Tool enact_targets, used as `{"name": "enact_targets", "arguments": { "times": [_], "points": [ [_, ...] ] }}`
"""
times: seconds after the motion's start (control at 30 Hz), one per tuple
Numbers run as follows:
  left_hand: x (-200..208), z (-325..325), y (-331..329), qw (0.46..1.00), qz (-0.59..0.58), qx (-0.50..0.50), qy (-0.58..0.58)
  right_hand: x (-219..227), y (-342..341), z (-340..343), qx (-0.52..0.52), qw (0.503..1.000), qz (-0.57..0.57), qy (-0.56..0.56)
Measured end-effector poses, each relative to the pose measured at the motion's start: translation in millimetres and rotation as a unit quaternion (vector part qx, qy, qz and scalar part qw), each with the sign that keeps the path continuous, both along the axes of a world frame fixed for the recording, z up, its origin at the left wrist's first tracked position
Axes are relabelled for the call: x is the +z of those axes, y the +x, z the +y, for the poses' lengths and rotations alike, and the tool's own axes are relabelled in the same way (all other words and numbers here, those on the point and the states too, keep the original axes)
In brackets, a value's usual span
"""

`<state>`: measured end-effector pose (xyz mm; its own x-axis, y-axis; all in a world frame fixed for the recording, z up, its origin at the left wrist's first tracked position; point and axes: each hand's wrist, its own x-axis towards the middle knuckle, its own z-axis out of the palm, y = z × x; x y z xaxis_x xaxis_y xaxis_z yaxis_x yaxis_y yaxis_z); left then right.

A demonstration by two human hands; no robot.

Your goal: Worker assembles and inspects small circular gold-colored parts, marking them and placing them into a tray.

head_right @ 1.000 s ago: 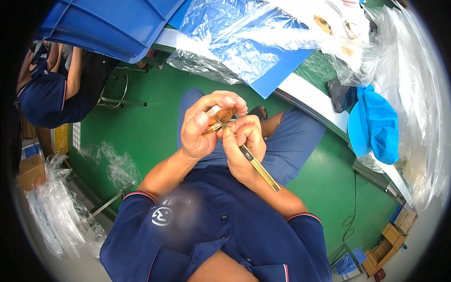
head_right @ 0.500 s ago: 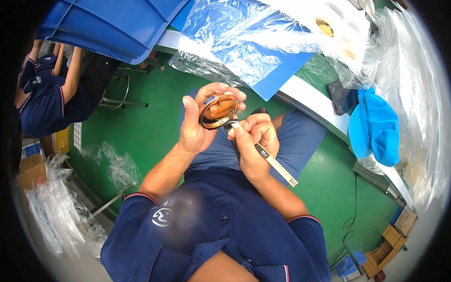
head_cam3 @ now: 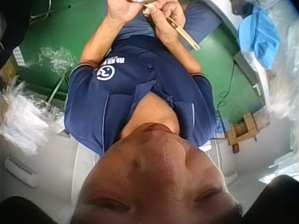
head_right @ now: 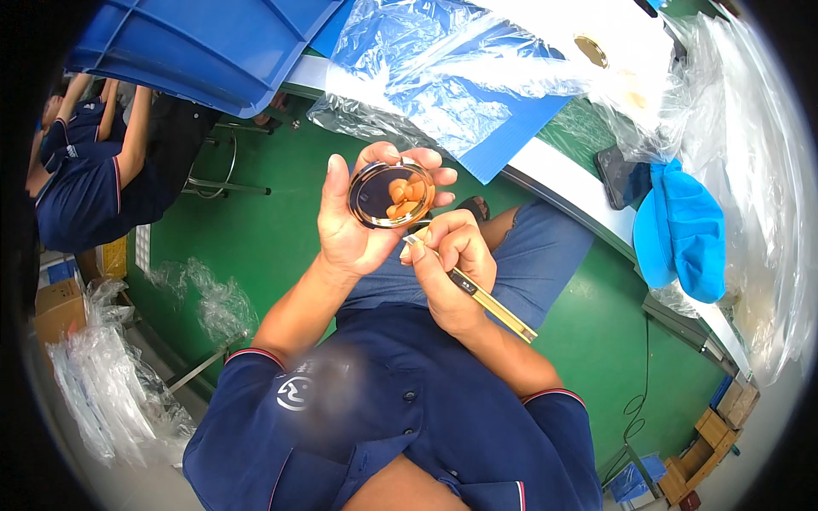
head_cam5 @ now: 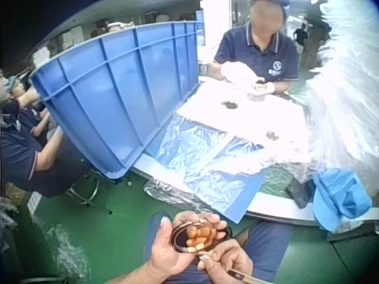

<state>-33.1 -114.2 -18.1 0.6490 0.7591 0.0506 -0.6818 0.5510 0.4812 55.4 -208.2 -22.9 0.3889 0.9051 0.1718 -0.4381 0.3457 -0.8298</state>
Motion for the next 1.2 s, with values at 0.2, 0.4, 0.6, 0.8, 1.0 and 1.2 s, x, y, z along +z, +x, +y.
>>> {"name": "enact_targets", "arguments": {
  "times": [0.2,0.4,0.6,0.8,1.0,1.2],
  "points": [
    [0,-4,-1,0.995,0.038,0.019,0.087,3,4,2,-0.036,0.999,0.010,-0.017],
    [15,-1,-1,0.995,0.063,-0.004,0.082,1,3,3,-0.033,0.999,0.001,-0.005],
    [6,-3,1,0.991,0.027,0.008,0.131,2,2,3,-0.044,0.998,-0.042,-0.010],
    [4,-5,0,0.979,0.087,0.019,0.182,0,-3,5,-0.078,0.989,-0.124,-0.016],
    [6,-8,0,0.981,0.096,0.019,0.167,-6,-2,5,-0.098,0.981,-0.168,-0.022],
    [6,-8,0,0.981,0.096,0.016,0.167,-4,-5,7,-0.091,0.985,-0.148,-0.014]
  ]
}}
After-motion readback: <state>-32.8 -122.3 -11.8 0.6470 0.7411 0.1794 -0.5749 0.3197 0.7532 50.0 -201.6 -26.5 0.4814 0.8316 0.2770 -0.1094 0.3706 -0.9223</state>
